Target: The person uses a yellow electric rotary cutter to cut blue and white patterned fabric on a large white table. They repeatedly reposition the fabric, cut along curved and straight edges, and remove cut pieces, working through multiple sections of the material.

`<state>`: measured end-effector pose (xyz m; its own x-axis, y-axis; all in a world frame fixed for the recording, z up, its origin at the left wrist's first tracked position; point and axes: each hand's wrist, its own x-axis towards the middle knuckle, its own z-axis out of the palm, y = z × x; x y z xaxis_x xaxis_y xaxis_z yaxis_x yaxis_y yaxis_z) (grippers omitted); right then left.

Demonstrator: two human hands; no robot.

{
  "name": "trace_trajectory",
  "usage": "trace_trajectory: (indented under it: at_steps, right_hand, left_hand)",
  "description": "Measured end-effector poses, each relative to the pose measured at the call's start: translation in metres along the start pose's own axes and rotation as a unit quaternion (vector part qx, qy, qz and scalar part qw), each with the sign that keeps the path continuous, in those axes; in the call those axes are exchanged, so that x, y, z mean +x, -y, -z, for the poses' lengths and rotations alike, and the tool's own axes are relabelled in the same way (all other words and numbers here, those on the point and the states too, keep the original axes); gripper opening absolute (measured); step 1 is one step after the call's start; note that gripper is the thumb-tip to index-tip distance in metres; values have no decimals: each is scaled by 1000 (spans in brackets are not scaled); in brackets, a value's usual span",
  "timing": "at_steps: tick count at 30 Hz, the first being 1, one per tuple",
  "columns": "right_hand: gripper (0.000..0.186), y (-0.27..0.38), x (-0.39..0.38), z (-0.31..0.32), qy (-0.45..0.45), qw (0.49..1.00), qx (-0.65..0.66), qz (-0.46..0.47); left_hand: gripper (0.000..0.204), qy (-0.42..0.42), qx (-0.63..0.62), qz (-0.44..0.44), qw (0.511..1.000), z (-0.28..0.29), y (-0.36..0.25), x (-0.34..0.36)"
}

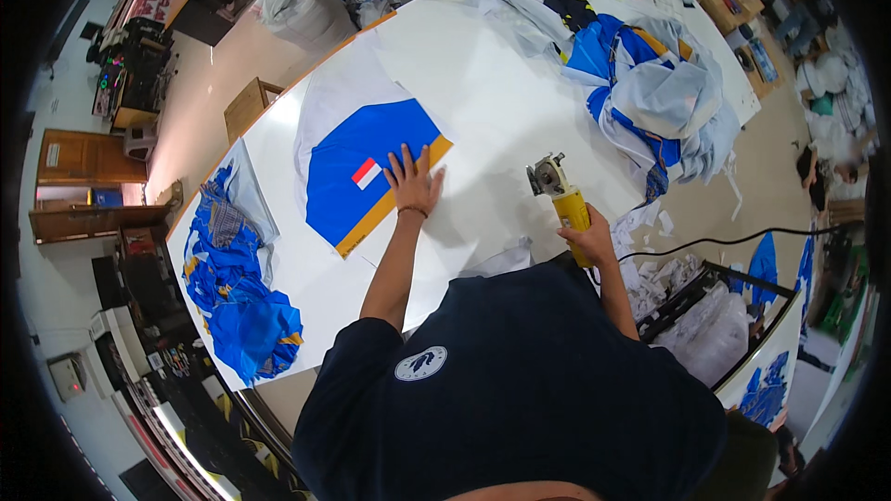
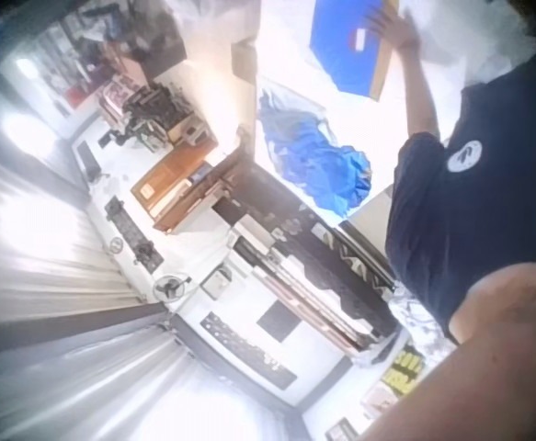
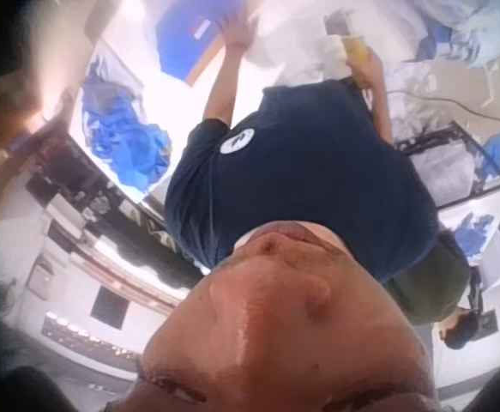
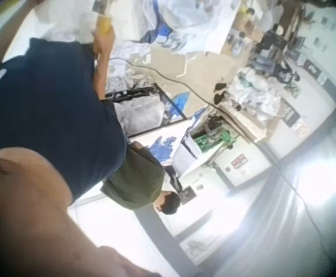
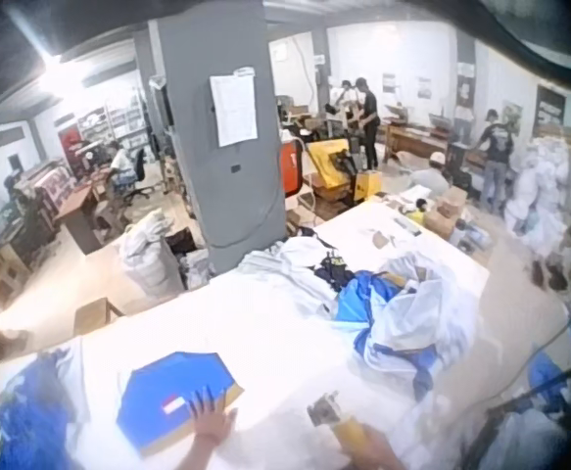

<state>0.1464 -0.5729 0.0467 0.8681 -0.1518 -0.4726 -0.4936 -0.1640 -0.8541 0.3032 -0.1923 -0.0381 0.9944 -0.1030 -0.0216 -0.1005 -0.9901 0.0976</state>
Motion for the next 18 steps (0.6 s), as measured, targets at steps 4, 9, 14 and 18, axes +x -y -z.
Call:
trace_trajectory:
  at_steps: [4, 9, 14, 18]
  right_hand:
    - [51, -1, 7, -4, 15, 999, -32, 15]
    - [48, 18, 13, -15, 68, 997, -20, 4]
    - [46, 39, 53, -48, 124, 992, 16, 15]
    - [40, 84, 109, -85, 162, 986, 43, 13]
  left_hand:
    - [75, 57, -9, -93, 994, 19, -11, -54]
    - [75, 188, -27, -195, 962, 47, 6, -163]
    - [72, 4, -244, -81, 966, 31, 52, -247]
    - [68, -151, -180, 216, 948, 16, 78, -240]
